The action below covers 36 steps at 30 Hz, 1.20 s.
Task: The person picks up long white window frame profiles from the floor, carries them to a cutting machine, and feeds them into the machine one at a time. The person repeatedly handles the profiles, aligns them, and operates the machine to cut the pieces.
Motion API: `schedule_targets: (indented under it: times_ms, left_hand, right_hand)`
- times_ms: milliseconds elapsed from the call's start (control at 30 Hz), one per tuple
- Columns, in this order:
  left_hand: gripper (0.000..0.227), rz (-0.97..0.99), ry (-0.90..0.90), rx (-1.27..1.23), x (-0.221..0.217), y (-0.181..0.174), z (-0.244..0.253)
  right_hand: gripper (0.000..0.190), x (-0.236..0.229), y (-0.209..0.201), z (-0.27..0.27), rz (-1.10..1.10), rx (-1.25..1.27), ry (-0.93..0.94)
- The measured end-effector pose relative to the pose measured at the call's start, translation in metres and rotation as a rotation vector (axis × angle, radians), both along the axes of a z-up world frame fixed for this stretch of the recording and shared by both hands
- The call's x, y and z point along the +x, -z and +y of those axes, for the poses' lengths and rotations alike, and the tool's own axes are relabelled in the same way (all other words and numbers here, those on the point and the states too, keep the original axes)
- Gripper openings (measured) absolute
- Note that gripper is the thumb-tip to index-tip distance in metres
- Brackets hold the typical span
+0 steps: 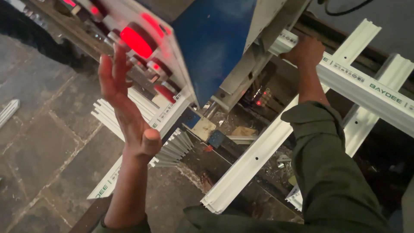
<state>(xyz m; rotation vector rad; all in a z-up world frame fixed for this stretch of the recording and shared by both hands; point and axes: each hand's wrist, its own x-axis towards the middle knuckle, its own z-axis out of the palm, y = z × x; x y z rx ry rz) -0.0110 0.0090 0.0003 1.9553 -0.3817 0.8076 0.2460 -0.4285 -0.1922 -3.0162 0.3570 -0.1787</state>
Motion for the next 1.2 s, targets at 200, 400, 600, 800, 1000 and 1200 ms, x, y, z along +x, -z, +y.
schedule_targets:
  times_ms: [200,400,600,800,1000,1200]
  left_hand:
    - [0.096,0.175,-0.175,0.190,-0.034,0.049,0.035]
    - [0.069,0.478,-0.435,0.252,-0.141,0.127,0.080]
    - [0.053,0.611,-0.719,0.289,-0.270,0.170,0.106]
    - [0.054,0.609,-0.813,0.347,-0.294,0.164,0.090]
    - [0.074,0.519,-0.721,0.414,-0.275,0.161,0.075]
    - [0.111,0.525,-0.803,0.530,-0.257,0.181,0.126]
  right_hand:
    - [0.073,0.001,0.005,-0.004,-0.015,-0.015,-0.021]
    - [0.074,0.006,0.011,-0.009,-0.002,-0.023,-0.038]
    - [0.078,0.014,0.020,-0.014,0.029,-0.039,-0.051]
    - [0.078,0.019,0.041,-0.020,-0.017,-0.005,-0.052]
    - [0.105,0.025,0.081,-0.027,-0.249,-0.029,-0.093]
    - [0.109,-0.003,0.113,-0.040,-0.521,-0.134,-0.234]
